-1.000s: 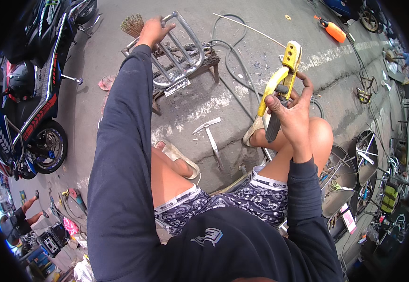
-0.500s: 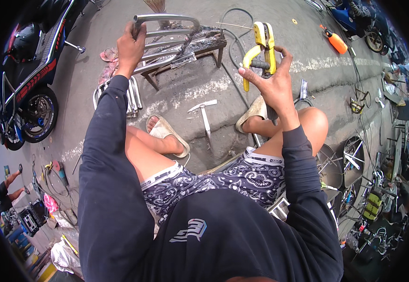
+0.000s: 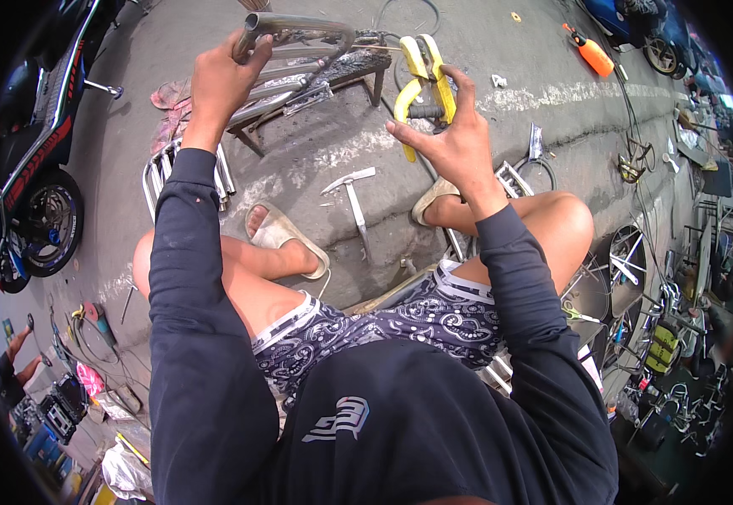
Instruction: The person welds a metal frame using a handheld welding torch, creating bright sparks. They reposition the frame multiple times to weld different joints and inspect the work between passes.
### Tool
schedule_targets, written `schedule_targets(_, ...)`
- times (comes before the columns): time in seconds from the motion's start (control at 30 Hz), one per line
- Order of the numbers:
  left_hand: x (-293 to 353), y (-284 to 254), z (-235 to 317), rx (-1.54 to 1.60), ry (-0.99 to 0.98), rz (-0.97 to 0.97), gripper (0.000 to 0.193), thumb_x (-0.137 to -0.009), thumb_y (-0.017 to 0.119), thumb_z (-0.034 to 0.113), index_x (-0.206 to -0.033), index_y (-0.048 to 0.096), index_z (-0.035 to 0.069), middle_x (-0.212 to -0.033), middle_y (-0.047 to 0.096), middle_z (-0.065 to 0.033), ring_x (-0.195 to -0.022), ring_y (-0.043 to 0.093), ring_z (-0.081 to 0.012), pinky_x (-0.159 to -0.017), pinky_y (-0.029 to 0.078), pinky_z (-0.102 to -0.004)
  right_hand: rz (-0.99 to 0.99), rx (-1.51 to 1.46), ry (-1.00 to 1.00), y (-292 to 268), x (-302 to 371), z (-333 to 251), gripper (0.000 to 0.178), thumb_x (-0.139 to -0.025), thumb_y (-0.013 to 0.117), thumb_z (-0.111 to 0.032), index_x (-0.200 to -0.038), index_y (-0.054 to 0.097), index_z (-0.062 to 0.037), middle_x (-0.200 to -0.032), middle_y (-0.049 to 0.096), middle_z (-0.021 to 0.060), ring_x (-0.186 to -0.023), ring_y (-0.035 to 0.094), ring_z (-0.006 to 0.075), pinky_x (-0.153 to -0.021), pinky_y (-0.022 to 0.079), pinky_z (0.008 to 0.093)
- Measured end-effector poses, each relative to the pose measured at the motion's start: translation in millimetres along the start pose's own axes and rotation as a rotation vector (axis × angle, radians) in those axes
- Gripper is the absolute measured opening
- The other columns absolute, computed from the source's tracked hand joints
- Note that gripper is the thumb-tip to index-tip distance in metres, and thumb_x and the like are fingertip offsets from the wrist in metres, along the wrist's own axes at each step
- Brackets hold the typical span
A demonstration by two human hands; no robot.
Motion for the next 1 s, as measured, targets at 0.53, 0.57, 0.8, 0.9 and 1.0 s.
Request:
schedule_targets(0.53,-41,0,-29,-0.017,-0.085,-0.085,0.049,-0.094,0.076,0.050,-0.103,0.077,0.002,-0.079,0.073,-0.0175,-0.073,0.072,-0.0319,-0.075,0.055,-0.0414,0.055,0.036,-0.038,29,-40,15,0.102,-0.077,0.095,-0.049,-0.152,0.038,-0.0109,-0.130,0.068,0.0288,-0.114,0.071,0.0476,-0.095,0.058,0.0518)
schedule_targets(0.57,-40,0,-29,-0.032,-0.088,-0.089,0.049,-0.094,0.076,0.050,-0.103,0.077,0.002,-0.078,0.073,-0.0174,-0.072,0.071,-0.0316,-0.075,0.055,-0.0413,0.049,0.034,-0.037,32,-41,16,0.102,-0.077,0.095,-0.049,-0.152,0.039,-0.0108,-0.131,0.068,0.0286,-0.115,0.071,0.0475,-0.095,0.058,0.0518)
schedule_targets(0.8,-33,-6,-18,0.044,-0.051,-0.053,0.047,-0.095,0.075,0.049,-0.104,0.077,0.003,-0.073,0.068,-0.0160,-0.068,0.066,-0.0291,-0.072,0.053,-0.0397,0.038,0.082,-0.053,43,-40,19,0.101,-0.076,0.096,-0.049,-0.150,0.040,-0.0094,-0.130,0.069,0.0282,-0.114,0.071,0.0474,-0.096,0.058,0.0522)
schedule_targets(0.9,-30,-6,-15,0.042,-0.043,-0.058,0.048,-0.095,0.077,0.049,-0.102,0.076,0.002,-0.072,0.067,-0.0142,-0.067,0.062,-0.0252,-0.070,0.052,-0.0381,0.054,0.125,-0.122,45,-36,11,0.101,-0.078,0.097,-0.047,-0.152,0.039,-0.0099,-0.121,0.071,0.0285,-0.106,0.076,0.0414,-0.090,0.061,0.0489)
schedule_targets(1.0,-28,-7,-12,0.046,-0.032,-0.045,0.051,-0.095,0.079,0.051,-0.098,0.075,0.000,-0.069,0.065,-0.0098,-0.065,0.053,-0.0175,-0.067,0.049,-0.0348,0.063,0.092,-0.154,43,-34,6,0.101,-0.078,0.097,-0.046,-0.152,0.039,-0.0092,-0.121,0.072,0.0277,-0.105,0.076,0.0397,-0.089,0.062,0.0468)
Point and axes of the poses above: each hand's wrist, its own x-axis away from the middle knuckle, its own y-axis out of the palm, z = x × y, the point moved 10 cm from there along -x, towards the middle knuckle
